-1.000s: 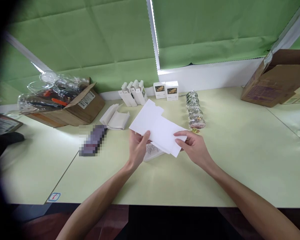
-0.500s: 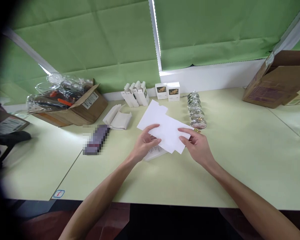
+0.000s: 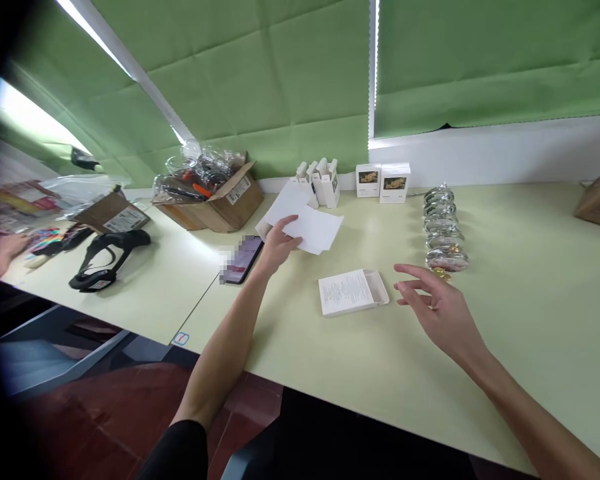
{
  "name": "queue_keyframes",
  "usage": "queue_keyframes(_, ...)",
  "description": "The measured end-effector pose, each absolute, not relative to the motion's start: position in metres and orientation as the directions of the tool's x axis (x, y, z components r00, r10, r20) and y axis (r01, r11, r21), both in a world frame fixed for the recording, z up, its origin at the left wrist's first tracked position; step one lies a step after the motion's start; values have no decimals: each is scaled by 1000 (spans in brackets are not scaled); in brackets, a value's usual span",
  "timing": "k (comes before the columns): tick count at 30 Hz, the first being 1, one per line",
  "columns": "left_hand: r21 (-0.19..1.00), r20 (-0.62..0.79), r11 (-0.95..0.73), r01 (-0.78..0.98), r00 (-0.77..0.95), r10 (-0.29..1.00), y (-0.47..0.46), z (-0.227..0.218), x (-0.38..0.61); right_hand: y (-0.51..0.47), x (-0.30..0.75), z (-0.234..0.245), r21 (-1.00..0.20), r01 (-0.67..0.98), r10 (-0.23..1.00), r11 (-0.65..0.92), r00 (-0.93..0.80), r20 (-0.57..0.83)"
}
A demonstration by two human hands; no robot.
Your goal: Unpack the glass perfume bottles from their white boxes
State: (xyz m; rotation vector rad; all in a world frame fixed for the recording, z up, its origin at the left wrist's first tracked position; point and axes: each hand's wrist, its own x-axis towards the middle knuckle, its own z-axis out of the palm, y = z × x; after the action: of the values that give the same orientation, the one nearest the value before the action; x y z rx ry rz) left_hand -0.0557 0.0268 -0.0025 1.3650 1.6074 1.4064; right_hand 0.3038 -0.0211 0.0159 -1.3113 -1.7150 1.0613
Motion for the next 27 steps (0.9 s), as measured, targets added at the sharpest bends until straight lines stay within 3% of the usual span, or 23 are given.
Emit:
queue_keyframes(5,867,318,-64,494,-451,834,36,-1,-106,-19,306,15,-892,413,969,185,-230,95)
queue_keyframes(12,644,424,60,763,-421,802,33,13,-124,-20,307,22,-873,431,957,229,-265,120)
queue_keyframes(27,381,505,198,903,-383,773,35,9,-143,-22,305,26,-850,458,939,259,-326,111)
